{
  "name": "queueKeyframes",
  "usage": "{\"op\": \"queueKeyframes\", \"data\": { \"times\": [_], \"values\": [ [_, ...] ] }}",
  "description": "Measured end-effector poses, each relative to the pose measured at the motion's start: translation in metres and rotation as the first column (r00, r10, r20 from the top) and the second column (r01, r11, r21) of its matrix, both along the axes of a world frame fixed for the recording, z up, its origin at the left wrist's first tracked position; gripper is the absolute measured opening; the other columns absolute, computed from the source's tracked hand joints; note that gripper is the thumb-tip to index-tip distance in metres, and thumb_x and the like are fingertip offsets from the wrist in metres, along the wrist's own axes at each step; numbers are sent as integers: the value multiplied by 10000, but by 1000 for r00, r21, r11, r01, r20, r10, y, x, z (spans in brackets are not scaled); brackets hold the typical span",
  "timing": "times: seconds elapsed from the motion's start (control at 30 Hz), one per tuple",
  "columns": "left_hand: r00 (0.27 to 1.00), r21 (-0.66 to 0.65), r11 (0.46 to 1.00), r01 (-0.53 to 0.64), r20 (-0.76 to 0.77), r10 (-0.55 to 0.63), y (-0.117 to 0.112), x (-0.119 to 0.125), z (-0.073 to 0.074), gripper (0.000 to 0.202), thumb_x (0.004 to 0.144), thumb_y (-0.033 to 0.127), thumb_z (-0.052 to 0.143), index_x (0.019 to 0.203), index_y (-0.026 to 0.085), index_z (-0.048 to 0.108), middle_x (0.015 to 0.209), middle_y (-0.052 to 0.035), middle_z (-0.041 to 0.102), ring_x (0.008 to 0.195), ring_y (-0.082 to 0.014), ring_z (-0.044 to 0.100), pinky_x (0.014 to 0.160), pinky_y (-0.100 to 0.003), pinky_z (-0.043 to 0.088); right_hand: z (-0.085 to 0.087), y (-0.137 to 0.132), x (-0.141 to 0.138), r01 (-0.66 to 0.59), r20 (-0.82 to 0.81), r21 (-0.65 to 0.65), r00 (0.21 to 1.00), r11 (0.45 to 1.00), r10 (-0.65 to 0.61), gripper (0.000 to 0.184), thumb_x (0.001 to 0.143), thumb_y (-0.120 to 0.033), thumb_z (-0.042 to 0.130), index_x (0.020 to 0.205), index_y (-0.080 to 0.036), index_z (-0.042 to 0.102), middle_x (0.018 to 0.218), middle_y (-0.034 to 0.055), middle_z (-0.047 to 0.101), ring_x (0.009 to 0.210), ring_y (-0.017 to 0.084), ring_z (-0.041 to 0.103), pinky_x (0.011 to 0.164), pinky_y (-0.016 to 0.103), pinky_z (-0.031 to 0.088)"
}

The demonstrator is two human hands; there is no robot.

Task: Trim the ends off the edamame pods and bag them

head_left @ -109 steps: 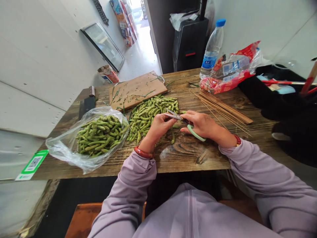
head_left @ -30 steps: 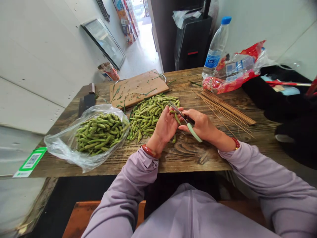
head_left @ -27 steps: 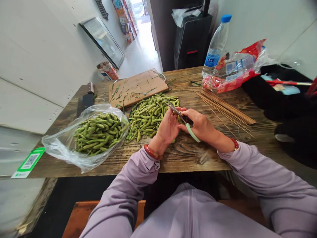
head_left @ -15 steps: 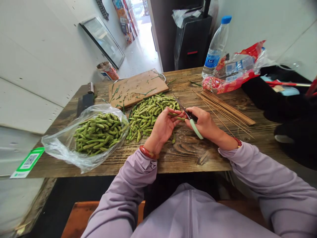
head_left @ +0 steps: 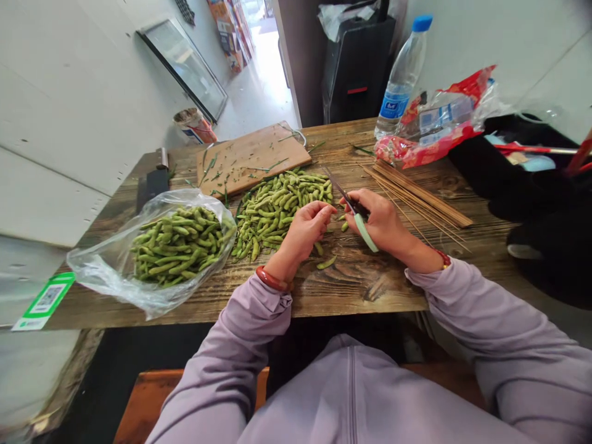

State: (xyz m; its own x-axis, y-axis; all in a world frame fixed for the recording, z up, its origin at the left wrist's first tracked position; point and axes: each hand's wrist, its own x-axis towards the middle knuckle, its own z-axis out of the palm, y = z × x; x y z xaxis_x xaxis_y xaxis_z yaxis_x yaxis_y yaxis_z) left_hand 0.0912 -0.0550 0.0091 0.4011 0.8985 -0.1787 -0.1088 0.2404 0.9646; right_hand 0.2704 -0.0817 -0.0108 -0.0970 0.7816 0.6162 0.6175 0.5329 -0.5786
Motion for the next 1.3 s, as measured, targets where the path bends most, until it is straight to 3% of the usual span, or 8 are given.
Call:
{"op": "queueKeyframes", "data": {
  "times": [0.23, 0.53, 0.63, 0.73, 0.9, 1.1, 1.2, 1.3],
  "values": [
    [984, 76, 986, -150, 111, 141, 6, -5, 2, 274, 809, 403, 742, 825, 152, 632, 663, 53, 464, 448, -15, 320, 405, -160, 172, 2, 10, 15, 119, -62, -48, 991, 992, -122, 256, 774, -191, 606, 1019, -261, 632, 901, 33, 709, 803, 228, 677, 746, 381, 552],
    [999, 273, 962, 9, -32, -1, 2, -1, -7, 242, 894, 395, 628, 889, 159, 684, 798, -15, 600, 655, -89, 536, 626, -209, 433, -4, 13, 16, 90, -38, -22, 995, 996, -90, 254, 757, -193, 624, 1004, -253, 639, 871, 35, 705, 799, 236, 676, 756, 396, 547],
    [972, 455, 886, 89, -235, 22, 4, -10, 5, 138, 877, 283, 629, 844, 163, 687, 787, -25, 605, 703, -123, 535, 680, -243, 433, -1, 13, 18, 91, -52, -31, 994, 995, -93, 248, 767, -203, 614, 1008, -254, 638, 886, 32, 708, 815, 233, 678, 765, 394, 552],
    [854, 576, 743, 342, -520, 10, 6, -20, 14, 46, 811, 179, 666, 777, 170, 694, 752, -20, 574, 717, -144, 509, 704, -267, 406, 1, 13, 20, 88, -64, -34, 994, 996, -90, 232, 778, -214, 612, 1007, -250, 636, 895, 33, 714, 810, 227, 674, 757, 397, 558],
    [618, 463, 562, 685, -778, -113, 9, -26, 9, 76, 759, 136, 691, 806, 188, 718, 799, -25, 563, 753, -162, 515, 735, -285, 399, -1, 17, 22, 113, -72, -9, 991, 994, -113, 237, 770, -225, 614, 1005, -227, 642, 874, 27, 710, 784, 207, 663, 741, 385, 563],
    [565, 431, 466, 772, -802, -193, 5, -20, 2, 80, 743, 106, 667, 728, 184, 657, 805, -41, 566, 757, -173, 506, 730, -294, 393, -2, 18, 22, 119, -64, -38, 991, 992, -121, 205, 787, -216, 624, 982, -276, 639, 877, 25, 708, 805, 226, 669, 743, 401, 567],
    [608, 460, 492, 739, -770, -193, 2, -18, 4, 103, 727, 89, 651, 711, 182, 608, 769, -27, 568, 727, -159, 489, 707, -286, 376, -1, 17, 23, 123, -67, -50, 990, 991, -126, 212, 793, -232, 640, 999, -283, 635, 885, 27, 705, 808, 227, 668, 745, 404, 567],
    [733, 491, 639, 592, -657, -174, 0, -18, 9, 151, 725, 74, 605, 823, 187, 627, 732, 1, 566, 674, -136, 482, 670, -264, 374, -1, 17, 25, 119, -82, -45, 989, 992, -122, 216, 803, -249, 633, 1017, -275, 639, 884, 26, 695, 826, 235, 675, 776, 425, 565]
  ]
}}
